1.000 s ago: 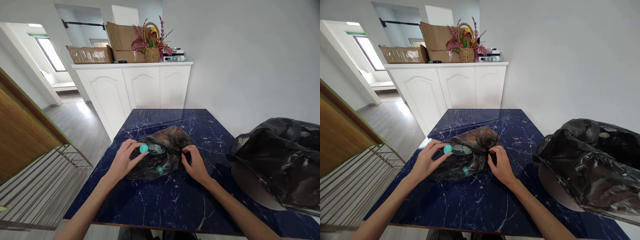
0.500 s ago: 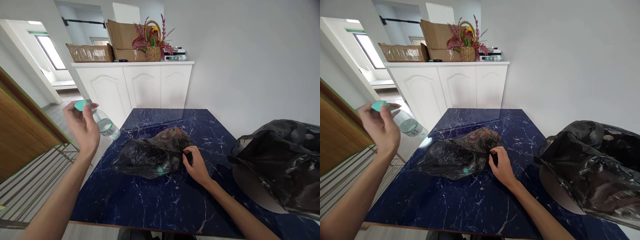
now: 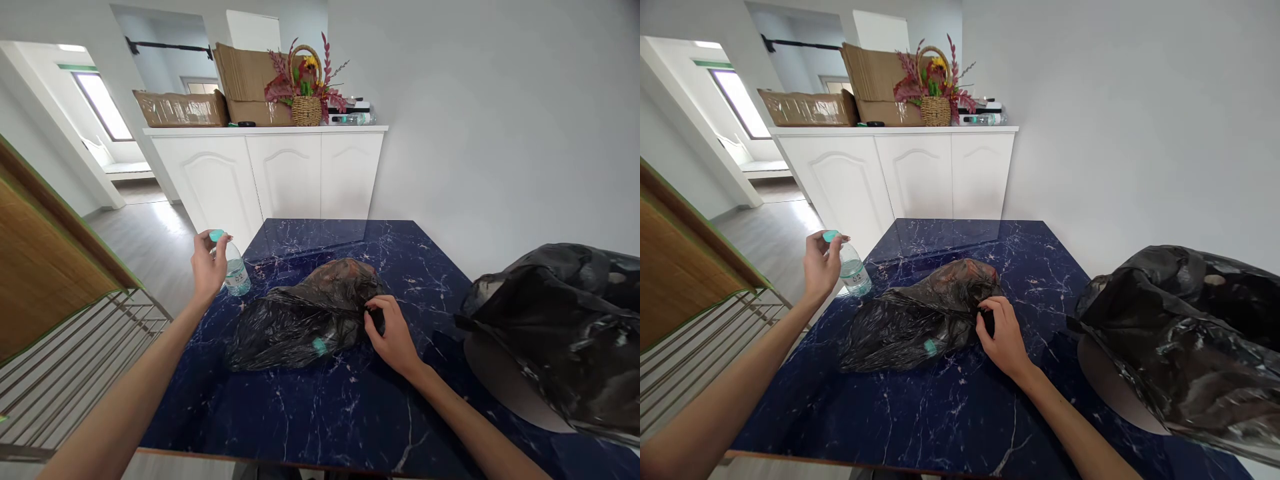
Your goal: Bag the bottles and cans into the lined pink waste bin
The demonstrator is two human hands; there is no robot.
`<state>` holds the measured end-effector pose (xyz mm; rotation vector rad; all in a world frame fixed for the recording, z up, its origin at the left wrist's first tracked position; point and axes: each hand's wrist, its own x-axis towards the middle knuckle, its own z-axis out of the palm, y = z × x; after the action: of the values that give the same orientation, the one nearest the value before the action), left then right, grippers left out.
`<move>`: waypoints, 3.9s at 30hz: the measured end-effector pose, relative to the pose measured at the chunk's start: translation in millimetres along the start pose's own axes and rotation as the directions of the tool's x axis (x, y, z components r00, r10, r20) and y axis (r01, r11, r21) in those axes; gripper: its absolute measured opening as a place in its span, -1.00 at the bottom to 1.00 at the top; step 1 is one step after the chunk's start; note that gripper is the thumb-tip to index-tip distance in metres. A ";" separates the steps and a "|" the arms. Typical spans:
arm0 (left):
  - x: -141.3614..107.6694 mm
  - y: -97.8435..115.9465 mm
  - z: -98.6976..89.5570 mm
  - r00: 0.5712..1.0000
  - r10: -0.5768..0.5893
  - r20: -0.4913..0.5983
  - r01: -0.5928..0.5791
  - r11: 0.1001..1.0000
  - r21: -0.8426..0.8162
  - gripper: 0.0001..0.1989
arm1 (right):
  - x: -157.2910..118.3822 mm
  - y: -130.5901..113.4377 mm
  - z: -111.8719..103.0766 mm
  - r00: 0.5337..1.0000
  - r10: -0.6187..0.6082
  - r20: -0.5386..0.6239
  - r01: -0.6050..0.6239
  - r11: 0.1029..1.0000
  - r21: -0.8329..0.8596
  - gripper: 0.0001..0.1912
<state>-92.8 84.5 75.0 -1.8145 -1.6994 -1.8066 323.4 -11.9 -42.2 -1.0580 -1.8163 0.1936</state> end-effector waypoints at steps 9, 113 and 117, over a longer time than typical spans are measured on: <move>-13.7 20.1 -23.3 0.976 0.181 -0.118 -0.161 0.974 0.158 -0.40 | 0.1 -1.2 -0.5 1.000 -0.008 -0.018 0.008 1.000 0.018 -0.83; -88.4 89.7 121.7 0.681 0.262 0.683 -0.517 0.833 0.196 -0.69 | 10.4 -17.0 -12.2 0.975 -0.056 -0.213 0.051 0.998 -0.025 -0.57; -93.3 84.2 129.3 0.699 0.272 0.661 -0.503 0.845 0.184 -0.31 | 10.1 -20.8 -15.1 0.961 -0.159 -0.225 0.138 0.985 -0.108 -0.43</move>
<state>78.4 83.9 18.3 -2.4950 -1.4604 -0.7002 322.3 -21.8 -16.3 -0.9588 -1.6948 -0.1019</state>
